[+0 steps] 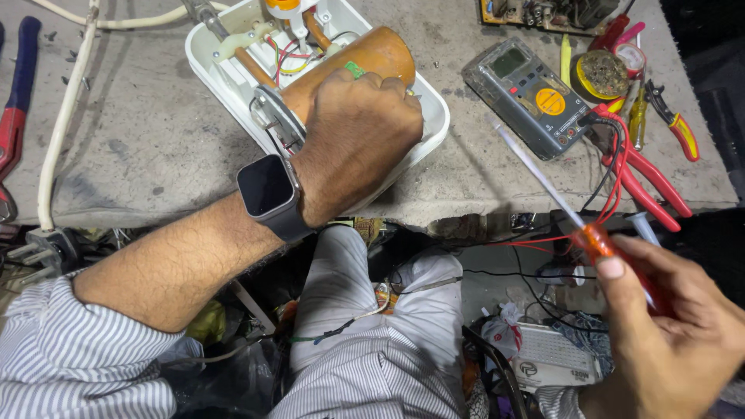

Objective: The person uses a screwdriver to remove screws from a white plastic housing containing a cylindrical motor and wires. They then handle a small black component and later plug in a white portable fan, pressing its buttons to test operation.

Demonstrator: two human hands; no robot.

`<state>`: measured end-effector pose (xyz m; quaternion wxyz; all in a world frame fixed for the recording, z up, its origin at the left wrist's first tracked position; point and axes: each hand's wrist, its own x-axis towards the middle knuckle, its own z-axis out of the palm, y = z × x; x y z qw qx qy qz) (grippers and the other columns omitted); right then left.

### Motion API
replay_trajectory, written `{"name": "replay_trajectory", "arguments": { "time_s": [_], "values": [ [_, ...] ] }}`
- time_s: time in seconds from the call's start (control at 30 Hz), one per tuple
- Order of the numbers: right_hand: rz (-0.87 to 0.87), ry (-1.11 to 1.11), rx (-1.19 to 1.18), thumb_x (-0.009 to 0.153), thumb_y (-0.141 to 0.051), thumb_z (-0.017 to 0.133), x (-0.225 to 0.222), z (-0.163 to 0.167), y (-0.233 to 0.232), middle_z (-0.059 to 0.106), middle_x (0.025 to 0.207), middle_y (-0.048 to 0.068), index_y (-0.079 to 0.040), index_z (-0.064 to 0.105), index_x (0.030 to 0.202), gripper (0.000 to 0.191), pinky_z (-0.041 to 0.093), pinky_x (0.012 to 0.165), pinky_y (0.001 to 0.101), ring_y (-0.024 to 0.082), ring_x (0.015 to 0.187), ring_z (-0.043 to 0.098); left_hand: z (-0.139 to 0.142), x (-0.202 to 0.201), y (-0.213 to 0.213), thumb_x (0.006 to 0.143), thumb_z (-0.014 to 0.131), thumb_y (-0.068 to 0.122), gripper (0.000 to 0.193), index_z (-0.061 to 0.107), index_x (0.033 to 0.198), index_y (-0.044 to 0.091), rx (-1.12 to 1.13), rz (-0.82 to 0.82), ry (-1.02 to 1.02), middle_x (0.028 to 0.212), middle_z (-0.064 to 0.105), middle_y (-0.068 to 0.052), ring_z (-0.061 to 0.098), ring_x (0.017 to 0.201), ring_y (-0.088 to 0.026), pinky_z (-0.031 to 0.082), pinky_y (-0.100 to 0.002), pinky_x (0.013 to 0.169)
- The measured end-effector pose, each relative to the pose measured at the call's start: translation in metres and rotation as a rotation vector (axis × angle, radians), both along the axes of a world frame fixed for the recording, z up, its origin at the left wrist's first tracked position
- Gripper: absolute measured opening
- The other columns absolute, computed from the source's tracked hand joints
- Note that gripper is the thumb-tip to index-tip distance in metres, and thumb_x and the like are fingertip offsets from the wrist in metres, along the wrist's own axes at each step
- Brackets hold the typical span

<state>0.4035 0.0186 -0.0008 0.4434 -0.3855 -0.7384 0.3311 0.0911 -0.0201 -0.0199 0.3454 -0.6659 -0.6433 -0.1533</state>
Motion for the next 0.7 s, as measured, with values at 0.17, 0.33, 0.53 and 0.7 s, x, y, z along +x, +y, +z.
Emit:
{"name": "replay_trajectory", "arguments": {
  "time_s": [0.17,0.33,0.53,0.7],
  "values": [
    [-0.050,-0.363,0.437,0.101,-0.014,0.083,-0.037,-0.038,0.042,0.075,0.106,0.013,-0.002,0.075,0.123,0.026,0.055,0.081,0.0302,0.020,0.089,0.072,0.000,-0.002,0.000,0.071,0.072,0.013,0.008,0.072,0.077,0.008,-0.037,-0.013,-0.020,0.072,0.067,-0.008,0.068,0.067,-0.022,0.048,-0.037,0.053],
    [-0.048,-0.465,0.871,0.083,-0.012,0.085,-0.078,-0.041,0.049,0.072,0.111,0.015,0.000,0.072,0.108,0.030,0.050,0.091,0.0423,0.034,0.103,0.062,0.013,-0.002,-0.005,0.069,0.071,0.009,0.011,0.071,0.080,0.006,-0.082,-0.033,-0.068,0.078,0.068,-0.012,0.070,0.073,-0.026,0.052,-0.041,0.061],
    [0.159,-0.173,0.698,0.093,-0.010,0.083,-0.106,-0.050,0.063,0.072,0.116,0.010,-0.002,0.070,0.113,0.025,0.050,0.101,0.0402,0.029,0.111,0.063,0.043,-0.021,-0.010,0.079,0.072,0.005,0.004,0.071,0.080,0.001,-0.081,-0.146,-0.265,0.073,0.066,-0.022,0.067,0.069,-0.038,0.051,-0.049,0.056],
    [0.131,-0.116,0.638,0.094,-0.008,0.081,-0.129,-0.079,0.079,0.073,0.110,0.010,-0.002,0.071,0.109,0.019,0.051,0.098,0.0393,0.029,0.106,0.064,0.037,-0.039,0.078,0.069,0.073,0.000,0.010,0.074,0.079,0.002,-0.046,-0.146,-0.215,0.074,0.066,-0.023,0.068,0.070,-0.038,0.050,-0.046,0.052]
  ]
}}
